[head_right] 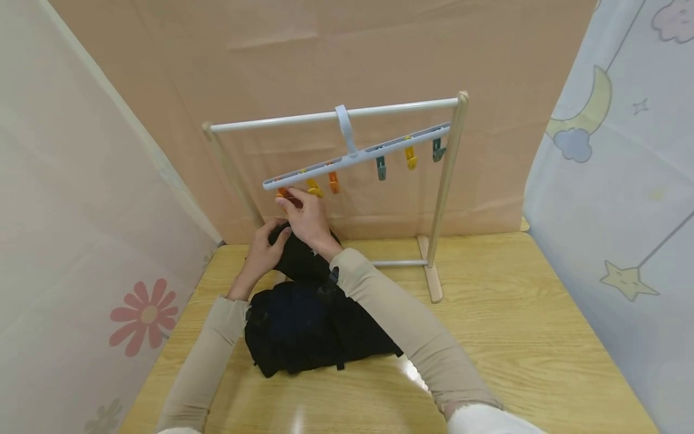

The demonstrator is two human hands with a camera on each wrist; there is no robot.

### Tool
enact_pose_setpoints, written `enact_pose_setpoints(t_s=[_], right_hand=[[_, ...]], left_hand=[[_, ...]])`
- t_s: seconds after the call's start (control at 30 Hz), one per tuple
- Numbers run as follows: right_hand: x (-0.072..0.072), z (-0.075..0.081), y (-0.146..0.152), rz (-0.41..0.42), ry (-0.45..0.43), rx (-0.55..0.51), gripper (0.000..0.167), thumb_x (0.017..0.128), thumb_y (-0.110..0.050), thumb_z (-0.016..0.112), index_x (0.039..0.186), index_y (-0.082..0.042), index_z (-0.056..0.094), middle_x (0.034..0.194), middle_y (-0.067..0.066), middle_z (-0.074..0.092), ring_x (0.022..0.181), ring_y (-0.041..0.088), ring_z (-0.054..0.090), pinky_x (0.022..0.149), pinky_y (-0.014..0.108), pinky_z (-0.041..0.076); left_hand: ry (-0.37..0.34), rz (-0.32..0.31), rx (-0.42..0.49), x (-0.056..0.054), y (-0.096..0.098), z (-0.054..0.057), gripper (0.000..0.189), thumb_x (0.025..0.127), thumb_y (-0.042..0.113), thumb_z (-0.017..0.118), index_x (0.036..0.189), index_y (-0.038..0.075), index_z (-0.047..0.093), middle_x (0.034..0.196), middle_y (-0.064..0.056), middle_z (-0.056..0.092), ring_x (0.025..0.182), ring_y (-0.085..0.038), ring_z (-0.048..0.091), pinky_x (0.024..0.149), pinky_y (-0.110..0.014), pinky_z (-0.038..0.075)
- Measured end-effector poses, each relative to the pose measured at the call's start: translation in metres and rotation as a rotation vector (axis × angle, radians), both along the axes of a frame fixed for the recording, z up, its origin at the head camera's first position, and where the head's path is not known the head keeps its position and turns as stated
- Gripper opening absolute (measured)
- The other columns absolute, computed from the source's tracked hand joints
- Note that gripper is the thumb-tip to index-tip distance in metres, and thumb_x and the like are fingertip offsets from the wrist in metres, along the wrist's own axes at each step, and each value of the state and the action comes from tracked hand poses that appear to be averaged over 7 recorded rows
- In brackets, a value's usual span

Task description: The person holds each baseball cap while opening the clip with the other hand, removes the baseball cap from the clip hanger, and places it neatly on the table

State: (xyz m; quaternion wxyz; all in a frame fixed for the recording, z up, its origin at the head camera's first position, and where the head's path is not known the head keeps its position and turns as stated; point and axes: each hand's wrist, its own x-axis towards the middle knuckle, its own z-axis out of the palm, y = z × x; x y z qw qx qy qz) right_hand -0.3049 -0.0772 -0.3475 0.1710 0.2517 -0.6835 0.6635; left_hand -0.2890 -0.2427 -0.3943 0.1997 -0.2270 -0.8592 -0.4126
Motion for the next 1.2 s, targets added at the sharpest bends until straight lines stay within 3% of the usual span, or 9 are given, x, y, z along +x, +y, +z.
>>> enact_pose_setpoints(t_s=[0.43,0.77,0.97,1.2], right_hand=[[0.001,-0.002,0.001,0.069,-0.017,-0.015,0.04,0.108,-0.016,0.065,0.144,0.0,0.063,0.135,0.019,0.07,0.125,0.033,0.07,0.107,0.043,0.057],[0.001,-0.008,0.001,0.083,-0.05,-0.004,0.044,0.108,-0.017,0.065,0.148,0.001,0.06,0.142,0.019,0.067,0.129,0.033,0.068,0.112,0.045,0.053],[-0.001,-0.011,0.003,0.077,-0.04,0.01,0.042,0.108,-0.015,0.064,0.146,0.003,0.06,0.138,0.02,0.07,0.127,0.033,0.069,0.112,0.044,0.053],[0.001,-0.015,0.01,0.069,-0.045,0.044,0.04,0.109,-0.016,0.063,0.146,0.0,0.062,0.139,0.018,0.069,0.128,0.032,0.068,0.111,0.043,0.054]], left_hand=[[0.05,0.009,-0.005,-0.003,0.001,0.0,0.023,0.11,0.015,0.061,0.126,0.001,0.072,0.124,-0.018,0.074,0.116,-0.037,0.069,0.104,-0.058,0.053],[0.037,0.042,0.017,-0.001,0.0,0.001,0.022,0.109,0.014,0.062,0.122,0.0,0.072,0.119,-0.019,0.075,0.115,-0.038,0.071,0.107,-0.059,0.053],[-0.012,0.098,0.085,-0.001,0.003,0.004,0.025,0.109,0.014,0.063,0.123,-0.005,0.072,0.12,-0.023,0.074,0.118,-0.041,0.069,0.11,-0.061,0.051],[-0.081,0.171,0.232,0.0,0.006,0.012,0.028,0.107,0.016,0.066,0.124,-0.005,0.072,0.124,-0.026,0.073,0.121,-0.042,0.067,0.11,-0.06,0.05]])
